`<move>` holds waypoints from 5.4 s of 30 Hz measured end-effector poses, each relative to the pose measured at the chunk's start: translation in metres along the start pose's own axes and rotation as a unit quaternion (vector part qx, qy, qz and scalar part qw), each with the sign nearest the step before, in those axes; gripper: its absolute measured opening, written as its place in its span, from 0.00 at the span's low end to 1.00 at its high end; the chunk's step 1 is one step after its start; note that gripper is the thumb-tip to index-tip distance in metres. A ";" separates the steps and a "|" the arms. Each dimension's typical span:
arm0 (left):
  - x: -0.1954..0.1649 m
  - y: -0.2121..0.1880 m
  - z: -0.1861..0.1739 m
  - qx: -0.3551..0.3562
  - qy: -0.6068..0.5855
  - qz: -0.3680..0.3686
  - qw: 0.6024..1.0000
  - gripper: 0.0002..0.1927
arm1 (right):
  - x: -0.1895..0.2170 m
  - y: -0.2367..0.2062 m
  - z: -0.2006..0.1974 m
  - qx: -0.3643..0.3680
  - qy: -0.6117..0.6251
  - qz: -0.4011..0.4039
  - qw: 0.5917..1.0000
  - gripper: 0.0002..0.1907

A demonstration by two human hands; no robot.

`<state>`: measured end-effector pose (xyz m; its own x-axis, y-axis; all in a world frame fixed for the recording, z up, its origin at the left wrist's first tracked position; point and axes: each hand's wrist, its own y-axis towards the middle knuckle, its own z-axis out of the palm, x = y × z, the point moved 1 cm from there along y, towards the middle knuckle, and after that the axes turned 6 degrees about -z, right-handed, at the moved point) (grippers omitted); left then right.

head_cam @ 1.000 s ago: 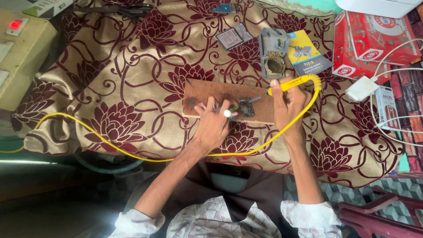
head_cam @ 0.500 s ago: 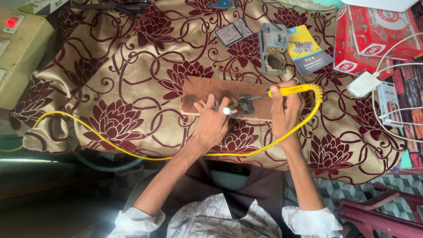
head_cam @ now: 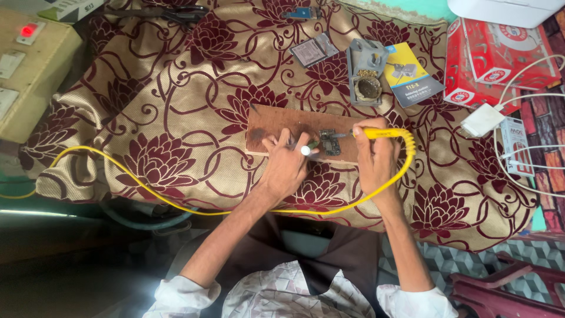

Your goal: The person uses a soldering iron and a green-handled tool to work on a small circuit board placed on a wooden block. They repeatedly apply the soldering iron to various points on the board while holding the tool in the other hand.

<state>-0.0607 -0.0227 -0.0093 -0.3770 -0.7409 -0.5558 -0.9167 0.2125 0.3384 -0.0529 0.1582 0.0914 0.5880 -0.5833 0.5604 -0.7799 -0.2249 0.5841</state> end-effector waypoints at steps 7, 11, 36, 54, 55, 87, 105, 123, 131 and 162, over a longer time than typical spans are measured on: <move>0.002 -0.001 -0.006 -0.001 -0.007 -0.010 1.000 0.26 | -0.021 0.000 0.010 -0.107 0.030 0.105 0.988 0.13; 0.003 -0.001 -0.010 -0.007 -0.015 -0.016 1.000 0.27 | -0.045 -0.015 0.017 -0.208 0.146 0.117 0.960 0.14; -0.011 0.006 0.001 -0.072 -0.043 -0.009 0.996 0.27 | -0.084 -0.054 0.010 -0.269 0.300 0.065 0.913 0.16; -0.012 0.010 0.003 -0.087 -0.045 -0.011 0.995 0.17 | -0.094 -0.066 0.008 -0.284 0.291 0.086 0.910 0.14; -0.012 0.010 0.004 -0.087 -0.046 -0.009 0.995 0.17 | -0.095 -0.066 0.008 -0.286 0.295 0.089 0.907 0.14; -0.012 0.009 0.005 -0.072 -0.046 -0.008 0.996 0.23 | -0.098 -0.063 0.008 -0.280 0.294 0.115 0.907 0.14; -0.010 0.008 0.012 -0.072 -0.038 -0.039 0.996 0.23 | -0.099 -0.066 0.005 -0.279 0.304 0.099 0.906 0.15; -0.013 0.010 0.004 -0.062 -0.036 -0.014 0.997 0.19 | -0.099 -0.065 0.008 -0.237 0.277 0.090 0.927 0.15; -0.014 0.009 0.006 -0.069 -0.035 -0.019 0.997 0.21 | -0.101 -0.068 0.008 -0.260 0.294 0.103 0.914 0.14; -0.014 0.009 0.004 -0.070 -0.044 -0.026 0.996 0.21 | -0.096 -0.065 0.009 -0.254 0.285 0.087 0.920 0.13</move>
<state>-0.0641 -0.0077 -0.0016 -0.3459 -0.6886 -0.6374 -0.9100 0.0808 0.4067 -0.0606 0.2217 -0.0053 0.5929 -0.0384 0.8043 -0.7578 0.3112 0.5735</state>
